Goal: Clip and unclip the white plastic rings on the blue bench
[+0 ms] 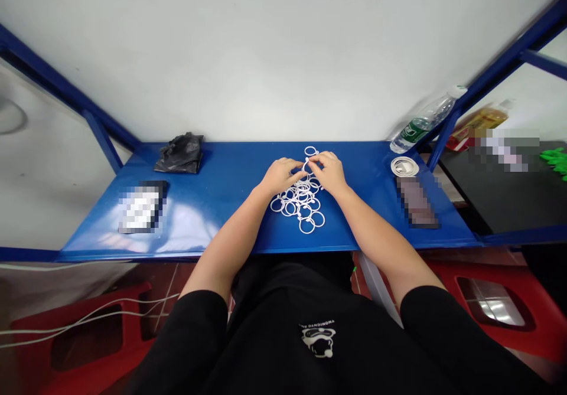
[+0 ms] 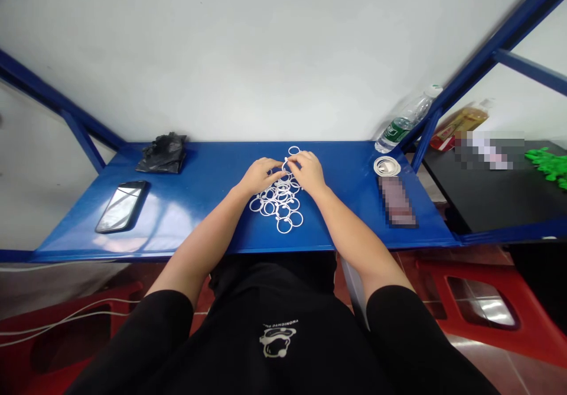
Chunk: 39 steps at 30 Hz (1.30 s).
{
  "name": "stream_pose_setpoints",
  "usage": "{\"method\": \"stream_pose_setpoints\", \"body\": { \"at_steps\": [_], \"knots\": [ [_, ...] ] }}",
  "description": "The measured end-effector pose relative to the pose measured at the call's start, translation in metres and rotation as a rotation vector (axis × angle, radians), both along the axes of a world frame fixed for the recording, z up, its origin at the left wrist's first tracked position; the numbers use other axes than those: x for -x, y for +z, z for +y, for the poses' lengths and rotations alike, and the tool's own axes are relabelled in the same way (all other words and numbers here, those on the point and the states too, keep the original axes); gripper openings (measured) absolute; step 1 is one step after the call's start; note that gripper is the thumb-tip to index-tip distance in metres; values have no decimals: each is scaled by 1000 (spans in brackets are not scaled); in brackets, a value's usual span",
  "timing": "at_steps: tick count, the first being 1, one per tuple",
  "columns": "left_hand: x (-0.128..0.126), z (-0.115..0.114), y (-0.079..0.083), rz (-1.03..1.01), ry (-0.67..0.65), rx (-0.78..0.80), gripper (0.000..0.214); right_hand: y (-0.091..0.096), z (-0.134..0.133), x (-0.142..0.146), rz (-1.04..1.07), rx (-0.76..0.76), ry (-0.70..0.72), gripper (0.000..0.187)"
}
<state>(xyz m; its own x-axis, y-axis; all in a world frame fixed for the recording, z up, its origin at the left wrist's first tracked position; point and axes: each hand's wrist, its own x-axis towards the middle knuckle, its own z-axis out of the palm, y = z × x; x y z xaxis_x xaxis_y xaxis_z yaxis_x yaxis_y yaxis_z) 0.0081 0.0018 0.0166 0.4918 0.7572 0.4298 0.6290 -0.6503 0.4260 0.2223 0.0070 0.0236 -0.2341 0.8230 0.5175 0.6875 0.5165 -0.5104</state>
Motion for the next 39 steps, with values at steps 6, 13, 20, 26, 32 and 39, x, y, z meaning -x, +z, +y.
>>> {"method": "stream_pose_setpoints", "body": {
  "at_steps": [6, 13, 20, 26, 32, 39],
  "knots": [
    [-3, 1, 1, 2, 1, -93, 36, -2, -11, 7, 129, -33, 161, 31],
    [-1, 2, -2, 3, -11, -132, 36, -1, -9, 2, 119, -8, 197, 25],
    [-2, 1, -2, 40, -30, -133, 41, -1, -7, 5, 150, 50, 147, 19],
    [-7, -3, 3, 88, -34, -118, 44, -2, -4, 4, 221, 55, 126, 18],
    [1, -1, 4, -4, 52, -52, 39, -7, 7, -5, 404, 40, 9, 30],
    [4, 8, -11, 54, 33, -36, 26, -15, 24, -16, 289, 89, -80, 37]
  ]
}}
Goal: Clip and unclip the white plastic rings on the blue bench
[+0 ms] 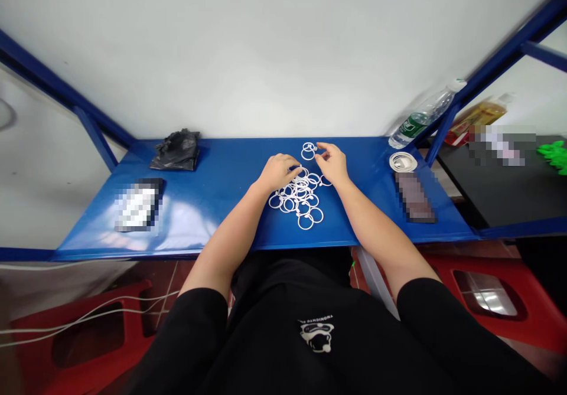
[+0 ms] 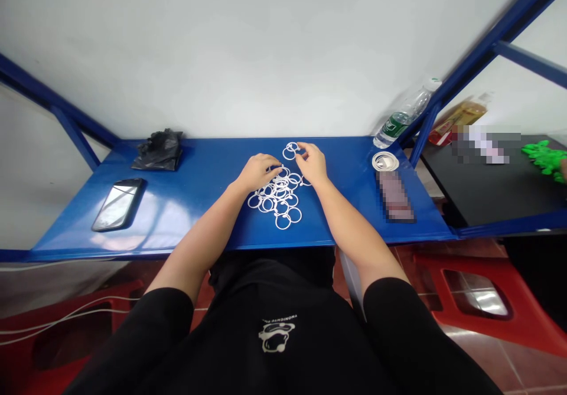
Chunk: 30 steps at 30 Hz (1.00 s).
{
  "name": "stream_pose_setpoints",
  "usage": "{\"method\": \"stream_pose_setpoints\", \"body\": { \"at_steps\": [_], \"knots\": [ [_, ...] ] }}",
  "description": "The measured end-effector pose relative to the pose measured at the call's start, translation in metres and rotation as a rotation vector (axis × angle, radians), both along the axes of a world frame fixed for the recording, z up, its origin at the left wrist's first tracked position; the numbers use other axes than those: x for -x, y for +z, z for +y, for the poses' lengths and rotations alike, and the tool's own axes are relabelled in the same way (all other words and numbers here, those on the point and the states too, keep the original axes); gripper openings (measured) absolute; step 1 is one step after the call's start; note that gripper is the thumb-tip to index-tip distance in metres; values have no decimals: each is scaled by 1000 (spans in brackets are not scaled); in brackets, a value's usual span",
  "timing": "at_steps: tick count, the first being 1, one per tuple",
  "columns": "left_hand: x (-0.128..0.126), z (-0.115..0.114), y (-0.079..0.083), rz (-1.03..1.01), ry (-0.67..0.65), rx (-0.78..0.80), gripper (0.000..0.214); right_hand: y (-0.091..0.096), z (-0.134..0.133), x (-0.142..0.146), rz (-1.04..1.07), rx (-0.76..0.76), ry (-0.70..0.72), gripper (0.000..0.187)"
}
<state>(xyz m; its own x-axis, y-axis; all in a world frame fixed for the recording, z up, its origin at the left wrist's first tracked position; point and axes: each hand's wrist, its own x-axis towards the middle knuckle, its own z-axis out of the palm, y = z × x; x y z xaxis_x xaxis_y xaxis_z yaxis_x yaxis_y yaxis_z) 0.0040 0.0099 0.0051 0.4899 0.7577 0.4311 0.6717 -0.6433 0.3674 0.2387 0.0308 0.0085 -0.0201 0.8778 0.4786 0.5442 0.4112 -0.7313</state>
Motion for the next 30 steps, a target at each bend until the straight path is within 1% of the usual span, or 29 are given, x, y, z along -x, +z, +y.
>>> {"method": "stream_pose_setpoints", "body": {
  "at_steps": [2, 5, 8, 12, 15, 18, 22, 26, 30],
  "knots": [
    [-1, 1, -4, 19, 1, -2, 25, 0, 0, -1, -23, -13, -14, 30],
    [-1, 1, -6, 25, -2, 8, 25, 0, -3, 0, -58, -27, 20, 23],
    [-1, 1, -6, 25, 11, 24, 23, -1, -4, 2, -101, -19, 53, 22],
    [-1, 1, -5, 42, 55, 25, 17, -2, -4, 3, -159, 31, 86, 22],
    [-2, 0, -2, 39, 55, 29, 15, 0, -8, 6, -202, 71, 176, 22],
    [-4, -2, 3, -7, 41, 24, 16, 4, -13, 9, -246, 78, 287, 22],
    [-5, -5, 10, -72, 47, -20, 20, 9, -20, 13, -248, 69, 368, 25],
    [-5, -6, 12, -106, 72, -42, 27, 11, -22, 13, -226, 86, 358, 20],
    [-4, -4, 8, -150, 120, -55, 38, 11, -24, 14, -95, 101, 297, 23]
  ]
}}
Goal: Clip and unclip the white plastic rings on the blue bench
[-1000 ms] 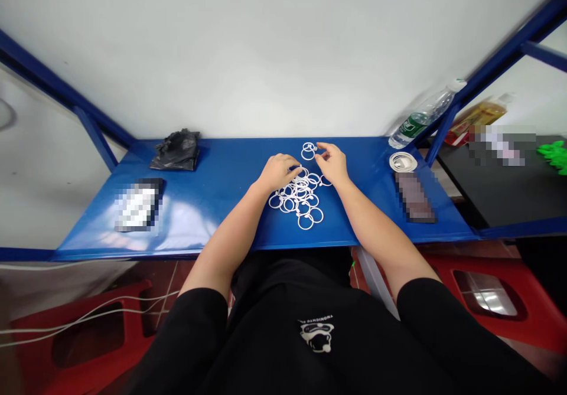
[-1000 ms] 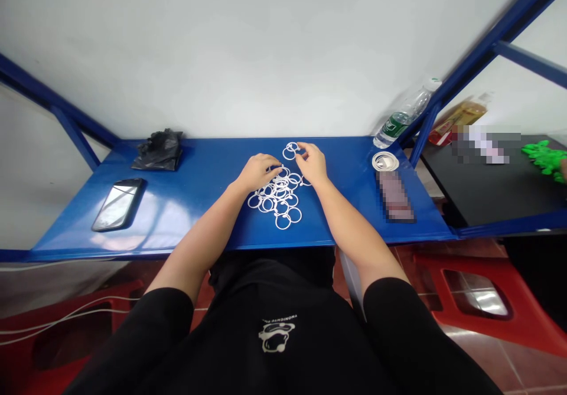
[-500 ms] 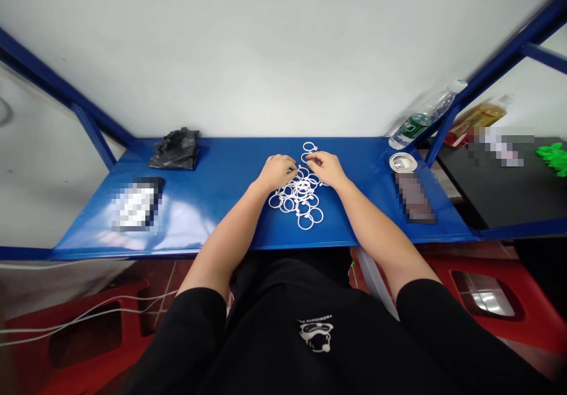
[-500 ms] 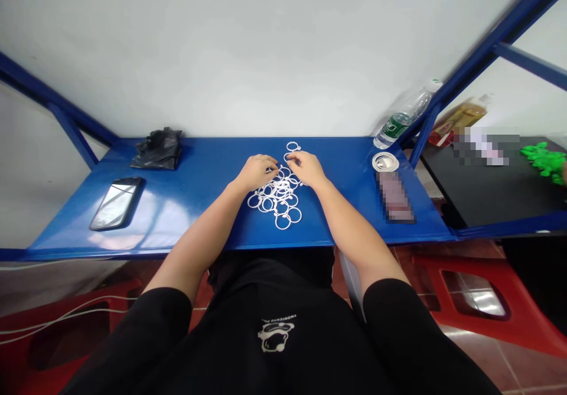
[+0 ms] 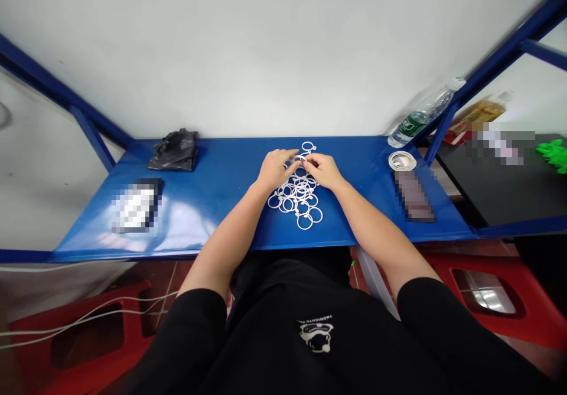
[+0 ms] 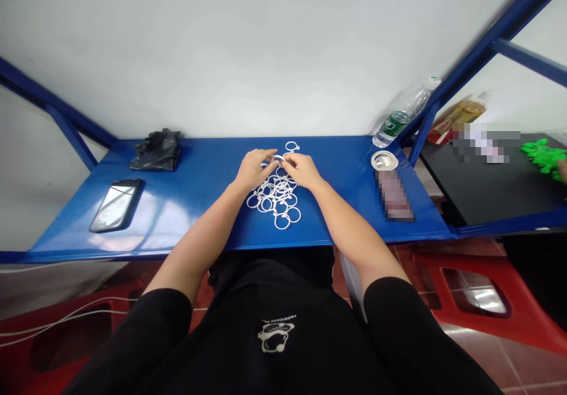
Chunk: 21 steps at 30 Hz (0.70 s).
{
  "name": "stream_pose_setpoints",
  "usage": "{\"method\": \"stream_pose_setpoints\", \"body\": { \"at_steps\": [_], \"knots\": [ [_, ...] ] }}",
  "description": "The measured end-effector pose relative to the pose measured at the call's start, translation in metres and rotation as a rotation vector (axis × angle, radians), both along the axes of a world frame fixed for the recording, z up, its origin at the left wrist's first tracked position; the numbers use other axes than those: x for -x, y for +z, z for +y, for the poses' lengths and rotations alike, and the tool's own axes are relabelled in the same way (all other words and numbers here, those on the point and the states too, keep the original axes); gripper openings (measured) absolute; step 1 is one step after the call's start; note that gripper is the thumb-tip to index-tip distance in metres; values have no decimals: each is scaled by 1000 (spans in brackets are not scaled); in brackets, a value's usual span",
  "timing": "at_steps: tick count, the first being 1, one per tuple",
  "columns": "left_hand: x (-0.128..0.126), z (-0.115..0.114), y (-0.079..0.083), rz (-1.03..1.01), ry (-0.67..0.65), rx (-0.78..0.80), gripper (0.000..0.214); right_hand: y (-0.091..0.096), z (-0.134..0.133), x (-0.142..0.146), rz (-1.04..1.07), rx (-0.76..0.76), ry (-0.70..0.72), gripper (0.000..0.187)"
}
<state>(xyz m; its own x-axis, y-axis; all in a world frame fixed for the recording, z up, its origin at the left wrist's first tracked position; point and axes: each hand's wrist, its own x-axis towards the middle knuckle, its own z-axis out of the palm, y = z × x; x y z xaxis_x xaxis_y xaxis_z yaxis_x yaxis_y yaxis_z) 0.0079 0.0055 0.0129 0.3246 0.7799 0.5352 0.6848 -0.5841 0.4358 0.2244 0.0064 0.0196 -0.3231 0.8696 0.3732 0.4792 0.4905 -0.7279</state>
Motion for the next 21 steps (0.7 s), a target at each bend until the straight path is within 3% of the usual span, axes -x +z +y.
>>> {"method": "stream_pose_setpoints", "body": {
  "at_steps": [5, 21],
  "knots": [
    [3, 3, -4, -18, -18, 69, 36, 0, -3, 2, 81, -1, -42, 22],
    [-6, -3, 1, -254, -85, 99, 34, 1, -4, 1, 45, 91, 100, 16]
  ]
}}
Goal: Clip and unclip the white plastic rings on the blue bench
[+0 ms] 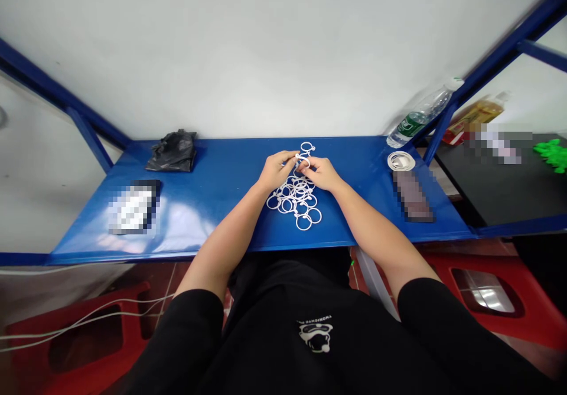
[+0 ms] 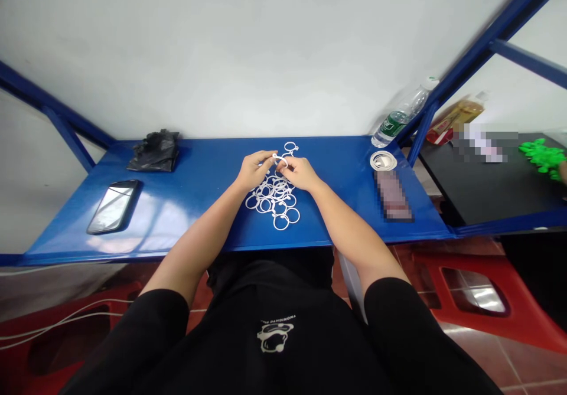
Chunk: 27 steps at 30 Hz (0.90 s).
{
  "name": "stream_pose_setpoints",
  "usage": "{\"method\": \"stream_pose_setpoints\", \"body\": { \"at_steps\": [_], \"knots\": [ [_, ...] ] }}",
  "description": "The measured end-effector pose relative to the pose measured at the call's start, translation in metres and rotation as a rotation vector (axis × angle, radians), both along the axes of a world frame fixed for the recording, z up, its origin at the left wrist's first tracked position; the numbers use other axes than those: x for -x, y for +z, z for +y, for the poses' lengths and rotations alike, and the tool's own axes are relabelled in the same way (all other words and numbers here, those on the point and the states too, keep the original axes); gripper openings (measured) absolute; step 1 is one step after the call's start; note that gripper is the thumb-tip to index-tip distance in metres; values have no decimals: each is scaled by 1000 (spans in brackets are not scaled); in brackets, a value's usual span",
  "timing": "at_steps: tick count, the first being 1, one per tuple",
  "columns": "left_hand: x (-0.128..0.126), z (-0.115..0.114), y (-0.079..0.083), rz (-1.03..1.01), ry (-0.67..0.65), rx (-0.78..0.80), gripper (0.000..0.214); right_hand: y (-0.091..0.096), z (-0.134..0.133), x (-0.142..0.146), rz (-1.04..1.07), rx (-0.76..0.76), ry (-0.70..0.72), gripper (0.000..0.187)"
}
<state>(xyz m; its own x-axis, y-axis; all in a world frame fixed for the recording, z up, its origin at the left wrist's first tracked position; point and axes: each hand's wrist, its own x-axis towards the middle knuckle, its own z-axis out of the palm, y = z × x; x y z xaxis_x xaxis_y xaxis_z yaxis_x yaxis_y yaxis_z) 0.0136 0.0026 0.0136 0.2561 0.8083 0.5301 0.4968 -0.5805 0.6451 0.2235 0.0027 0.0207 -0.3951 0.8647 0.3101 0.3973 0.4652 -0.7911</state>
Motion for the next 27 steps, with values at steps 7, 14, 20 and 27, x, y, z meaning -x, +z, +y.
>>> {"method": "stream_pose_setpoints", "body": {
  "at_steps": [7, 14, 20, 27],
  "knots": [
    [-2, -1, 2, -75, 11, 66, 25, 2, -3, 3, 41, -6, 78, 15],
    [4, 0, 2, -36, -21, 89, 18, -3, -3, 7, -102, -152, 117, 12],
    [4, 1, 1, -114, -51, 70, 17, -7, -3, 10, -133, -159, 39, 16],
    [1, 4, -6, -130, 52, 55, 36, -3, 4, 4, -65, -213, -236, 31]
  ]
}}
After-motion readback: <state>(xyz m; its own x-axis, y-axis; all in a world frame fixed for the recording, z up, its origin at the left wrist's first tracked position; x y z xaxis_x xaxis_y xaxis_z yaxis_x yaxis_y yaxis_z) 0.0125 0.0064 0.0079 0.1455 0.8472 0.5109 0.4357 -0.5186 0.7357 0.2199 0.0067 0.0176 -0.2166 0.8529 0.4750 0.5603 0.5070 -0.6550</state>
